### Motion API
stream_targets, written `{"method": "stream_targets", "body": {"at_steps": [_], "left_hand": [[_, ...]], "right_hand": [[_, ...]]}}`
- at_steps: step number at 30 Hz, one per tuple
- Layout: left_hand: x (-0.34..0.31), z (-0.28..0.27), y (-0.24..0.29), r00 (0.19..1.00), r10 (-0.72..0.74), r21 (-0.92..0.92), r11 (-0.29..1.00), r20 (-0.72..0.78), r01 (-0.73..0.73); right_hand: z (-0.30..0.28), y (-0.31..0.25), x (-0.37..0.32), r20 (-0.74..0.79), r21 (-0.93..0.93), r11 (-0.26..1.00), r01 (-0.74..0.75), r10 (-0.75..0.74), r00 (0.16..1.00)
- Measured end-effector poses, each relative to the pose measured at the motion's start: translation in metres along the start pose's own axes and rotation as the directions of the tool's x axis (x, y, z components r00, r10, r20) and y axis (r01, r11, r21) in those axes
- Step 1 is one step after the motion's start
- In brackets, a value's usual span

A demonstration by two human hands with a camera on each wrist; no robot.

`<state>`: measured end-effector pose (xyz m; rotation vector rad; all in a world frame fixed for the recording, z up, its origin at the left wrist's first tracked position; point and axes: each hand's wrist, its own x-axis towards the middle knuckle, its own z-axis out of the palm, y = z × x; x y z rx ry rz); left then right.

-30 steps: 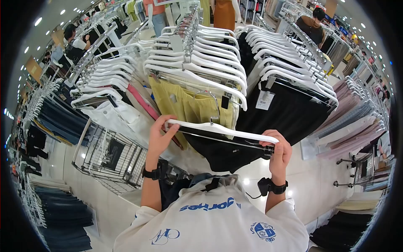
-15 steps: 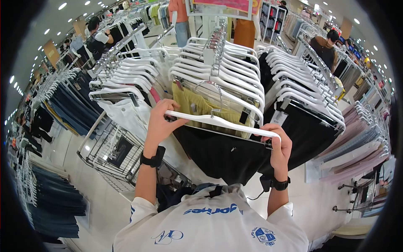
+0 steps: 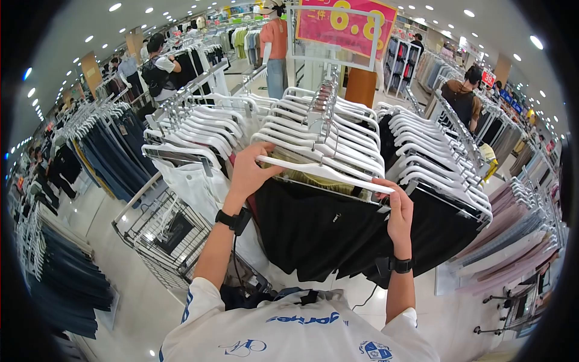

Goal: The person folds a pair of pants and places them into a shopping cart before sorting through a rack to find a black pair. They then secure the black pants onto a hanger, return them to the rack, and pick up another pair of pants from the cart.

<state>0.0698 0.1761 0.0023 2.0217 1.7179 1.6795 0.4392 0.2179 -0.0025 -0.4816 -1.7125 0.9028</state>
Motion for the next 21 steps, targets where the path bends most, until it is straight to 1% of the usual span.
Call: {"method": "stream_targets", "body": {"at_steps": [1, 2, 6, 9, 10, 11, 13, 15, 18, 20, 21], "left_hand": [[0.002, 0.0, 0.0, 1.0, 0.005, 0.005, 1.0, -0.006, -0.005], [0.005, 0.001, 0.0, 1.0, -0.012, -0.027, 1.0, 0.002, 0.012], [0.017, 0.0, -0.01, 1.0, -0.026, -0.086, 0.996, 0.007, 0.026], [0.023, -0.001, -0.017, 0.999, -0.044, -0.032, 0.999, 0.01, 0.044], [0.023, -0.002, -0.016, 0.999, -0.042, -0.031, 0.999, 0.008, 0.042], [0.021, -0.002, -0.015, 0.999, -0.04, -0.042, 0.998, 0.015, 0.041], [0.022, -0.006, -0.013, 0.999, -0.032, -0.051, 0.998, 0.017, 0.033], [0.019, -0.008, -0.014, 0.999, -0.016, -0.078, 0.997, 0.041, 0.019], [0.017, -0.011, -0.017, 0.998, -0.023, -0.112, 0.993, 0.056, 0.029], [0.018, -0.012, -0.02, 0.997, -0.023, -0.118, 0.992, 0.067, 0.031], [0.019, -0.012, -0.02, 0.998, 0.007, -0.095, 0.995, 0.069, 0.0]], "right_hand": [[0.0, 0.001, 0.003, -0.003, 0.005, 1.0, -0.006, 0.006, 1.0], [0.0, 0.002, 0.007, -0.006, 0.01, 1.0, -0.011, 0.011, 1.0], [-0.001, -0.002, 0.027, 0.015, -0.021, 0.999, 0.028, -0.027, 1.0], [0.001, 0.006, 0.034, 0.028, 0.025, 1.0, 0.013, -0.014, 1.0], [0.004, 0.004, 0.036, -0.011, -0.027, 0.999, 0.028, -0.028, 1.0], [0.005, 0.001, 0.035, -0.011, -0.025, 0.999, 0.032, -0.032, 0.999], [0.007, -0.005, 0.029, -0.057, -0.095, 0.995, 0.01, -0.016, 0.998], [0.012, -0.009, 0.018, -0.066, -0.091, 0.996, 0.003, -0.009, 0.998], [0.028, -0.026, -0.003, -0.062, 0.056, 0.998, -0.042, 0.045, 0.997], [0.035, -0.025, -0.016, -0.07, 0.083, 0.995, -0.054, 0.06, 0.996], [0.037, -0.023, -0.019, -0.078, 0.097, 0.994, -0.052, 0.059, 0.995]]}}
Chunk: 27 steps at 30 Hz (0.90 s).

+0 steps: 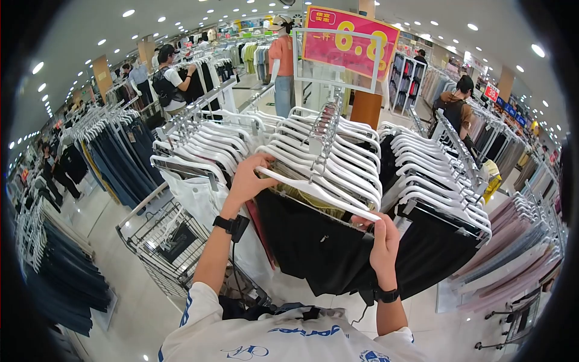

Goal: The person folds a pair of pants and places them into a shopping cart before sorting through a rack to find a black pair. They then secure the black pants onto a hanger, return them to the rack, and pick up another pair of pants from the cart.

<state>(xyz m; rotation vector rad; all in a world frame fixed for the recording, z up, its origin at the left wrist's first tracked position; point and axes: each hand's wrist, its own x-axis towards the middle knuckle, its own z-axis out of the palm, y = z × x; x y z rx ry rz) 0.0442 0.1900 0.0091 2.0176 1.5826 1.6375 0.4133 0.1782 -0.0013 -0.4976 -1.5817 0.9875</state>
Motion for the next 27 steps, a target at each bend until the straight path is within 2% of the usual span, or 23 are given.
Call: {"method": "stream_targets", "body": {"at_steps": [1, 3, 6, 8, 10, 11, 15, 16, 18, 20, 25, 27], "left_hand": [[0.0, -0.001, 0.0, 1.0, 0.028, 0.025, 0.999, 0.008, -0.028], [0.003, -0.001, 0.003, 1.0, 0.009, 0.041, 0.999, 0.017, -0.01], [0.008, 0.001, 0.007, 1.0, -0.008, 0.054, 0.999, 0.009, 0.008], [0.011, 0.001, 0.009, 1.0, -0.009, 0.051, 0.999, -0.003, 0.009], [0.016, 0.001, 0.011, 0.991, -0.13, 0.07, 0.989, 0.012, 0.129], [0.019, 0.001, 0.008, 0.991, -0.136, 0.108, 0.985, 0.015, 0.133], [0.018, 0.002, -0.01, 0.993, -0.114, 0.06, 0.992, 0.015, 0.113], [0.017, 0.002, -0.017, 0.997, -0.074, 0.063, 0.995, 0.024, 0.072], [0.012, 0.003, -0.025, 0.999, -0.036, 0.066, 0.997, 0.03, 0.034], [0.008, 0.005, -0.027, 1.0, 0.029, 0.072, 0.997, 0.007, -0.029], [0.003, 0.011, -0.024, 1.0, 0.018, 0.021, 1.0, -0.009, -0.018], [0.001, 0.012, -0.023, 0.999, 0.024, 0.001, 1.0, -0.029, -0.024]], "right_hand": [[-0.002, 0.005, 0.001, 0.002, 0.003, 1.0, 0.001, -0.001, 1.0], [-0.009, 0.014, 0.004, -0.017, -0.124, 0.992, 0.012, -0.014, 1.0], [-0.011, 0.012, 0.02, -0.023, -0.147, 0.987, 0.066, -0.07, 0.997], [-0.019, 0.027, 0.027, -0.009, -0.189, 0.981, 0.053, -0.056, 0.998], [-0.02, 0.037, 0.034, 0.009, -0.124, 0.99, 0.061, -0.06, 0.998], [-0.02, 0.038, 0.036, 0.008, -0.12, 0.991, 0.064, -0.064, 0.998], [-0.018, 0.03, 0.034, 0.039, -0.202, 0.979, -0.013, 0.021, 0.999], [-0.015, 0.03, 0.032, 0.041, -0.202, 0.979, -0.011, 0.02, 0.999], [-0.008, 0.03, 0.03, 0.059, -0.176, 0.98, 0.097, -0.088, 0.994], [-0.009, 0.028, 0.027, 0.075, -0.163, 0.984, 0.065, -0.054, 0.996], [-0.008, 0.021, 0.019, 0.04, -0.184, 0.981, 0.052, -0.046, 0.998], [-0.009, 0.026, 0.015, -0.02, -0.229, 0.973, 0.014, -0.019, 1.0]]}}
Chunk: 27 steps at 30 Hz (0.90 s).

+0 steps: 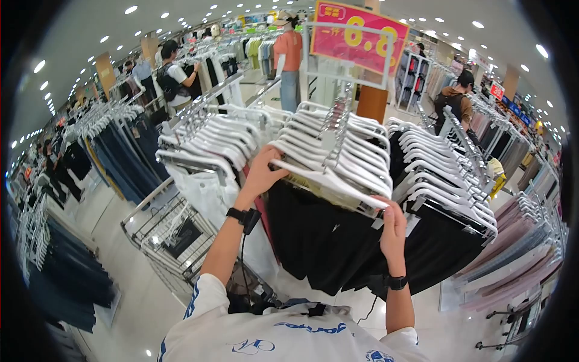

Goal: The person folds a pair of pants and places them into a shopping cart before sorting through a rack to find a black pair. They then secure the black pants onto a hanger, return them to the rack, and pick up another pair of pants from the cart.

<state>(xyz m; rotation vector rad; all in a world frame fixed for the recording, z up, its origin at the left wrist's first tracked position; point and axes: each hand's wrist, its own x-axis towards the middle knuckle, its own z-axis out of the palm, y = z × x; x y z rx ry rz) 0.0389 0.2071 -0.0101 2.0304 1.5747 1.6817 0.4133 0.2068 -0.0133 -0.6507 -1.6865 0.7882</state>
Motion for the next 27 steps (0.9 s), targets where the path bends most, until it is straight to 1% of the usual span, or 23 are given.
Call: {"method": "stream_targets", "body": {"at_steps": [1, 3, 5, 6, 7, 9, 10, 11, 13, 14, 15, 17, 18, 20, 21, 23, 24, 25, 26, 27], "left_hand": [[-0.003, 0.0, -0.002, 1.0, 0.002, 0.009, 1.0, 0.001, -0.002], [-0.009, 0.0, -0.005, 0.997, 0.059, 0.039, 0.998, -0.043, -0.057], [-0.029, 0.003, -0.008, 0.992, 0.017, 0.017, 1.0, -0.123, -0.015], [-0.037, -0.002, -0.001, 0.992, 0.056, 0.045, 0.998, -0.115, -0.051], [-0.046, -0.006, 0.005, 0.989, 0.094, 0.121, 0.989, -0.117, -0.079], [-0.075, -0.011, 0.021, 0.975, -0.121, -0.064, 0.992, -0.187, 0.111], [-0.094, -0.014, 0.015, 0.975, -0.149, -0.086, 0.987, -0.165, 0.137], [-0.114, -0.016, 0.01, 0.979, -0.101, -0.055, 0.994, -0.174, 0.093], [-0.16, -0.023, 0.015, 0.986, -0.164, -0.044, 0.986, -0.037, 0.162], [-0.185, -0.026, 0.019, 0.954, -0.28, -0.084, 0.954, 0.104, 0.289], [-0.21, -0.029, 0.021, 0.892, -0.38, -0.112, 0.903, 0.244, 0.415], [-0.261, -0.038, 0.02, 0.837, -0.452, -0.016, 0.877, 0.308, 0.48], [-0.29, -0.042, 0.012, 0.831, -0.477, -0.008, 0.866, 0.285, 0.5], [-0.358, -0.05, -0.016, 0.755, -0.579, 0.322, 0.81, 0.308, 0.491], [-0.391, -0.056, -0.024, 0.745, -0.598, 0.326, 0.796, 0.296, 0.51], [-0.453, -0.068, -0.035, 0.535, -0.797, 0.531, 0.593, 0.279, 0.605], [-0.481, -0.073, -0.035, 0.477, -0.849, 0.556, 0.515, 0.228, 0.652], [-0.508, -0.077, -0.036, 0.414, -0.892, 0.574, 0.437, 0.181, 0.692], [-0.534, -0.082, -0.039, 0.331, -0.928, 0.589, 0.366, 0.171, 0.721], [-0.549, -0.088, -0.036, 0.321, -0.929, 0.579, 0.366, 0.184, 0.729]], "right_hand": [[0.0, 0.002, -0.003, -0.029, -0.032, 0.999, -0.014, 0.014, 0.999], [-0.004, 0.007, -0.011, -0.088, -0.129, 0.989, -0.072, 0.061, 0.994], [0.001, 0.01, -0.02, -0.17, -0.067, 0.997, -0.048, 0.036, 0.985], [0.0, 0.017, -0.028, -0.213, -0.098, 0.992, -0.074, 0.051, 0.976], [-0.001, 0.022, -0.038, -0.257, -0.128, 0.987, -0.101, 0.065, 0.964], [0.001, 0.031, -0.06, -0.288, -0.04, 0.997, -0.064, 0.05, 0.956], [0.007, 0.028, -0.067, -0.312, -0.067, 0.998, -0.007, -0.014, 0.95], [0.012, 0.024, -0.074, -0.335, -0.092, 0.995, 0.049, -0.077, 0.939], [0.015, 0.035, -0.098, -0.385, -0.186, 0.977, 0.107, -0.173, 0.906], [0.02, 0.04, -0.111, -0.406, -0.245, 0.963, 0.113, -0.208, 0.89], [0.025, 0.039, -0.121, -0.388, -0.266, 0.96, 0.082, -0.185, 0.903], [0.032, 0.043, -0.142, -0.209, -0.194, 0.98, 0.034, -0.075, 0.975], [0.037, 0.046, -0.15, -0.115, -0.189, 0.982, -0.01, -0.011, 0.993], [0.057, 0.053, -0.158, 0.065, -0.181, 0.98, -0.078, 0.091, 0.994], [0.067, 0.055, -0.164, 0.148, -0.178, 0.978, -0.108, 0.135, 0.98], [0.096, 0.044, -0.161, 0.348, -0.216, 0.957, -0.195, 0.262, 0.9], [0.112, 0.045, -0.161, 0.426, -0.242, 0.951, -0.193, 0.282, 0.859], [0.127, 0.048, -0.163, 0.523, -0.229, 0.959, -0.168, 0.267, 0.809], [0.146, 0.042, -0.163, 0.598, -0.202, 0.97, -0.135, 0.232, 0.767], [0.164, 0.04, -0.165, 0.661, -0.211, 0.973, -0.093, 0.212, 0.72]]}}
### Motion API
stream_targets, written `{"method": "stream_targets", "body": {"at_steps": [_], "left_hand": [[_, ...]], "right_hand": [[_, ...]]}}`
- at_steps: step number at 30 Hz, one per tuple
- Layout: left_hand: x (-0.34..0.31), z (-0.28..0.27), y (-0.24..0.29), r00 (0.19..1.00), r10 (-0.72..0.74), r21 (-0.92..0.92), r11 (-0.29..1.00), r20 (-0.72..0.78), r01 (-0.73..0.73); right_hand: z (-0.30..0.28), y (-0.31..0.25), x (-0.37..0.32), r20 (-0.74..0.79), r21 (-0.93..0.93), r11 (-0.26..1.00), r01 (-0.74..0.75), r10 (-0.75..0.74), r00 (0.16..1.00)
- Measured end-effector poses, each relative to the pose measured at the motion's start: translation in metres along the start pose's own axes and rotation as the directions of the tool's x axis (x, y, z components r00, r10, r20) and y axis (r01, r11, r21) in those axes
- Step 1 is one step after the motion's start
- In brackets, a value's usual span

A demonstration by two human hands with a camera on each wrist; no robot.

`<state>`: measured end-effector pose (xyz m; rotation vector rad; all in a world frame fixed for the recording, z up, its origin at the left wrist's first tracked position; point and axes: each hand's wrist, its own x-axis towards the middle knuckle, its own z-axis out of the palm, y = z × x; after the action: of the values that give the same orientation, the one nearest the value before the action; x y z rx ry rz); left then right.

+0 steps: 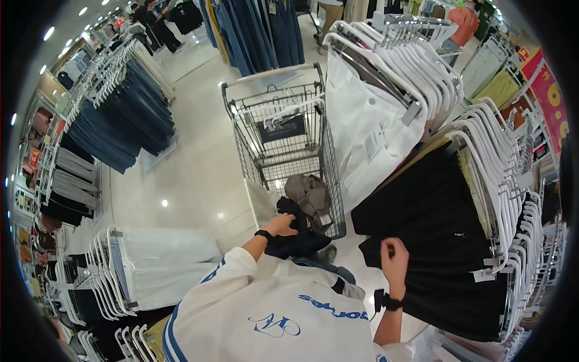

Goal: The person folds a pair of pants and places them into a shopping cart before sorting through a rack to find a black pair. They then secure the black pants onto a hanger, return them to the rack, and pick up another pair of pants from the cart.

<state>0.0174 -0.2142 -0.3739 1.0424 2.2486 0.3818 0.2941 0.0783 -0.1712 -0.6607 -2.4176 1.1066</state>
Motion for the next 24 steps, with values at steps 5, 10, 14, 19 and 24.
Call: {"method": "stream_targets", "body": {"at_steps": [5, 10, 14, 19, 24], "left_hand": [[-0.029, 0.053, -0.064, 0.939, -0.211, -0.169, 0.95, 0.273, 0.263], [-0.054, 0.06, -0.037, 0.907, -0.174, -0.008, 0.982, 0.384, 0.191], [-0.063, 0.077, -0.035, 0.936, -0.132, 0.072, 0.991, 0.327, 0.115], [-0.073, 0.078, -0.042, 0.952, -0.125, 0.032, 0.992, 0.28, 0.12], [-0.075, 0.083, -0.052, 0.949, -0.152, -0.064, 0.982, 0.277, 0.177]], "right_hand": [[0.086, -0.023, 0.042, 0.306, 0.046, 0.994, 0.095, -0.104, 0.946], [0.193, 0.006, 0.066, 0.47, 0.077, 0.991, 0.108, -0.131, 0.873], [0.271, 0.08, 0.039, 0.579, -0.122, 0.992, 0.025, 0.05, 0.814], [0.285, 0.104, -0.007, 0.602, -0.491, 0.862, 0.123, 0.234, 0.763], [0.297, 0.105, -0.029, 0.579, -0.48, 0.869, 0.117, 0.214, 0.787]]}}
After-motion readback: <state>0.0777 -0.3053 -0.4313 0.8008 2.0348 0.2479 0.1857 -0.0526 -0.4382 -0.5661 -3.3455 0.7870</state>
